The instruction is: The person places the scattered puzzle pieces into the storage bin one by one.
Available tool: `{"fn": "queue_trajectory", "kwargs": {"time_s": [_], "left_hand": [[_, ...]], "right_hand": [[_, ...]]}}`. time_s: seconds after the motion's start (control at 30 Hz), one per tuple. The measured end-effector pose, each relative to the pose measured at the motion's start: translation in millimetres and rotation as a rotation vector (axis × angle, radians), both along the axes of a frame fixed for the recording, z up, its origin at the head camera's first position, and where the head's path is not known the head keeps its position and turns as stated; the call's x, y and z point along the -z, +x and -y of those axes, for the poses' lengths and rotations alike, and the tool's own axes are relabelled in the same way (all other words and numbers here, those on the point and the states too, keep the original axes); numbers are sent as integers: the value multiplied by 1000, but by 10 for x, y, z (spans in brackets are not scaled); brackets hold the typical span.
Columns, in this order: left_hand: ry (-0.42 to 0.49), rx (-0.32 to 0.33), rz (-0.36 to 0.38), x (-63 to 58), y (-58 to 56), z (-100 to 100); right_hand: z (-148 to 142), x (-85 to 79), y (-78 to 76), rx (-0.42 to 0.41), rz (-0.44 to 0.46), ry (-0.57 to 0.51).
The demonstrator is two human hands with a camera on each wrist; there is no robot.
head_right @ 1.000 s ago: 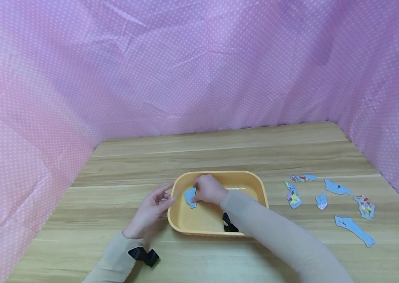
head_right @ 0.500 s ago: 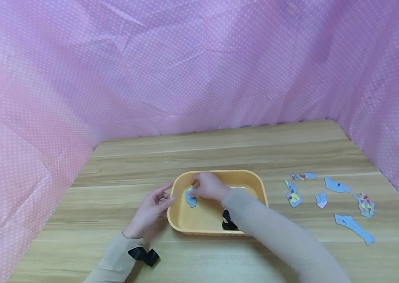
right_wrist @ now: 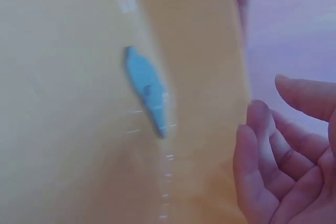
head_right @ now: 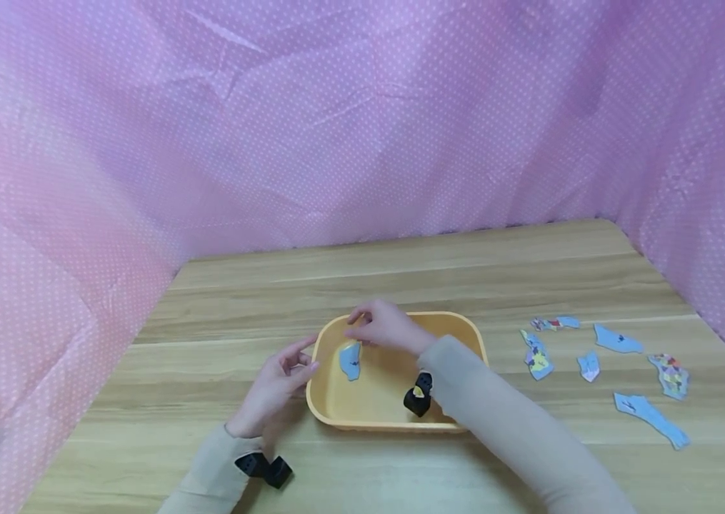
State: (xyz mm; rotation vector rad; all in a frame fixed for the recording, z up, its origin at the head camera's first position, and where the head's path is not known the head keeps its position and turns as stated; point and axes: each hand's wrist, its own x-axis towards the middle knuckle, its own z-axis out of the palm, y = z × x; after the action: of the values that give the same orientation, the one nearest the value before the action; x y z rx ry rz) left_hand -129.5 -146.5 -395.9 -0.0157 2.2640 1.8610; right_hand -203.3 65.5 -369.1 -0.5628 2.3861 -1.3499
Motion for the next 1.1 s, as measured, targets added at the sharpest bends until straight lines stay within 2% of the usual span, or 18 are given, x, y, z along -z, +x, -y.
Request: {"fn": "queue_trajectory", "kwargs": {"time_s": [0.23,0.47,0.6,0.8,1.1], "left_hand": [[-14,12,7,25,6,15],[-13,8,3,26,22,10],[-16,12,-3,33,-1,15],[-25,15,-3,30,-20,4],[-19,6,9,18,0,8]], "right_hand": [[-77,-190,16,-6,36,-85],[-196,-410,55,-15,-3,-158],[-282,-546,95,-14,-20,-147],[-476,-660,152,-24,-59,-127],[-829,-649,223,-7,-84,-53]]}}
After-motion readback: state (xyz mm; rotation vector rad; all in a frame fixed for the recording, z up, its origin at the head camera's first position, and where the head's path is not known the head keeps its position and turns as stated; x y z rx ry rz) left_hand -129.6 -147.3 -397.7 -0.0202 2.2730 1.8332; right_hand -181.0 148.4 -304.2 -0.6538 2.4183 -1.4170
